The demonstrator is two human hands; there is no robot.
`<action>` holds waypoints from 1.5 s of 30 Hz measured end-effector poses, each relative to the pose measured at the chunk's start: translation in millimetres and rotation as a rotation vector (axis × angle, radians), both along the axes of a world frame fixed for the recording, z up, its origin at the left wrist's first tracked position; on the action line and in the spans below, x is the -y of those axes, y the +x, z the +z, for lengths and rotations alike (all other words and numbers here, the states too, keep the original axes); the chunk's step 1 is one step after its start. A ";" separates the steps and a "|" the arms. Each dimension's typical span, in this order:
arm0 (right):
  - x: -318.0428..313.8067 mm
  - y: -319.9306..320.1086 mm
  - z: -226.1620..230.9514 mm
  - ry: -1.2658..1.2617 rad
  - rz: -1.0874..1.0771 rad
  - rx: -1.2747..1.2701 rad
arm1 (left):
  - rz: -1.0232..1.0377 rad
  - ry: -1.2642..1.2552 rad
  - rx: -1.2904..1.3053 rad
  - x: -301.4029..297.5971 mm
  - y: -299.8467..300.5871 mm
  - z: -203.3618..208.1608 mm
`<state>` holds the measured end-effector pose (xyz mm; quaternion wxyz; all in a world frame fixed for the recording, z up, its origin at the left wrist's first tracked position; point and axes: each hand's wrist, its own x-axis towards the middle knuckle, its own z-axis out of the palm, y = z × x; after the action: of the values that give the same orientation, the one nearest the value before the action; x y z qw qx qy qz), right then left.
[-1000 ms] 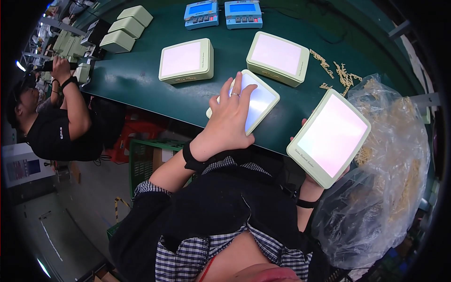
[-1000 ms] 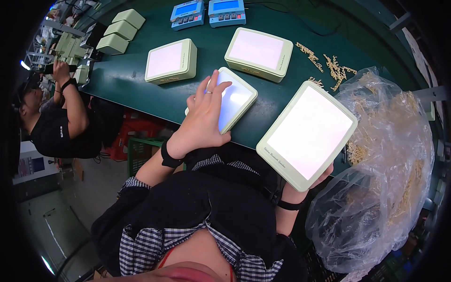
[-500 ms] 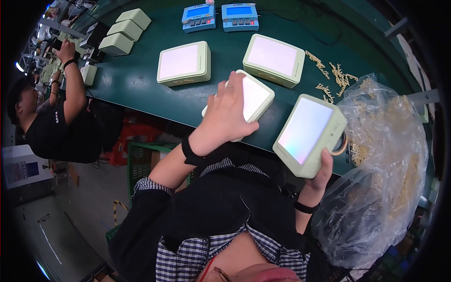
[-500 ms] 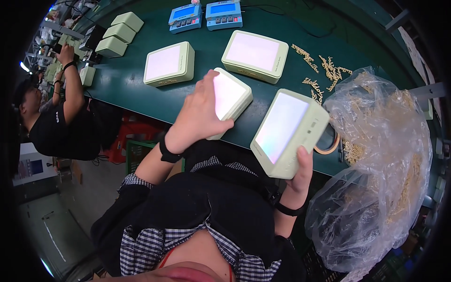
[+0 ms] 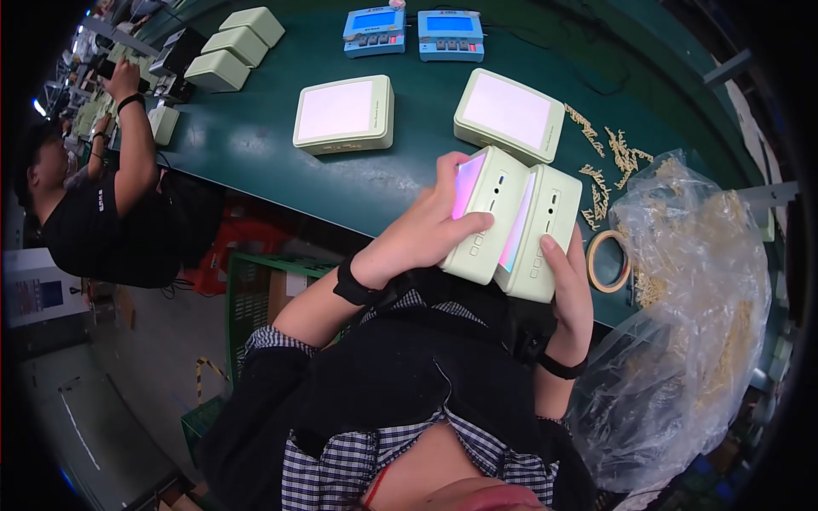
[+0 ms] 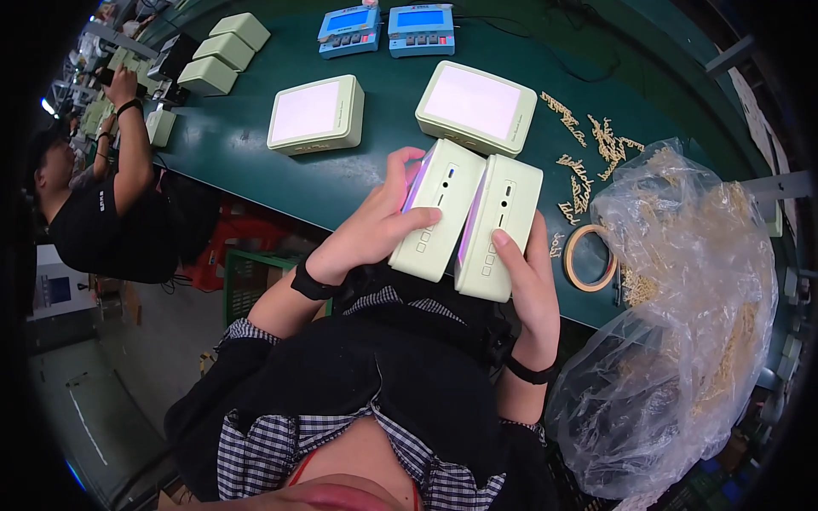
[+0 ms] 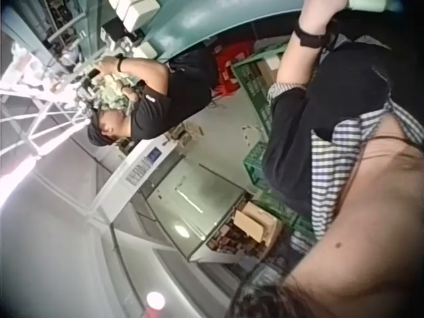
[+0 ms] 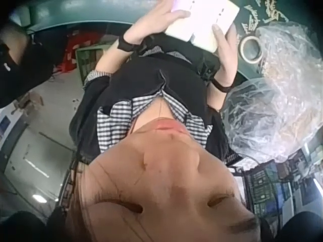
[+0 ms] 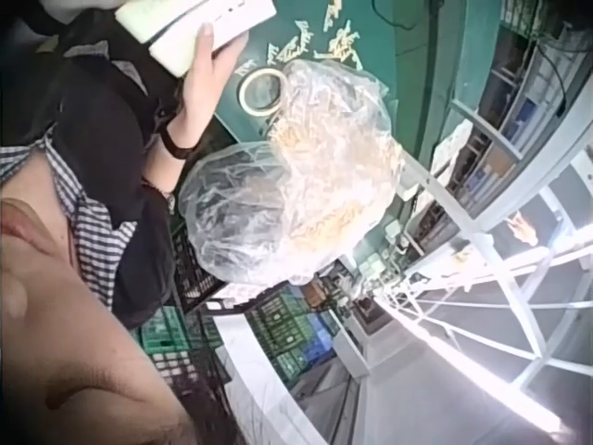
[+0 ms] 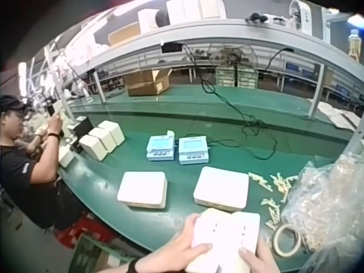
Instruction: The person presses a logo onto a speaker and sets it aside, then tests the buttons and lights on several devices before placing a turntable onto a base.
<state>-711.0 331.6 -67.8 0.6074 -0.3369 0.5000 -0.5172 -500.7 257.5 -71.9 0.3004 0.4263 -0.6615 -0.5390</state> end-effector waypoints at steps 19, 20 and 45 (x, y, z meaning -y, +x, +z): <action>-21.8 17.7 15.7 -0.514 0.004 -1.135 | -0.099 0.117 -0.112 -8.0 -23.3 -12.8; -21.8 13.1 16.6 -0.519 0.006 -1.137 | -0.102 0.175 -0.188 -10.1 -27.9 -15.4; -48.6 28.5 1.1 -0.616 -0.237 -1.221 | -0.091 0.229 -0.373 -20.9 -54.4 -26.3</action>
<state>-682.5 380.2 -66.7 0.0334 -0.6678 0.6163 -0.4162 -555.1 278.4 -98.2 0.3424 0.3204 -0.5475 -0.6930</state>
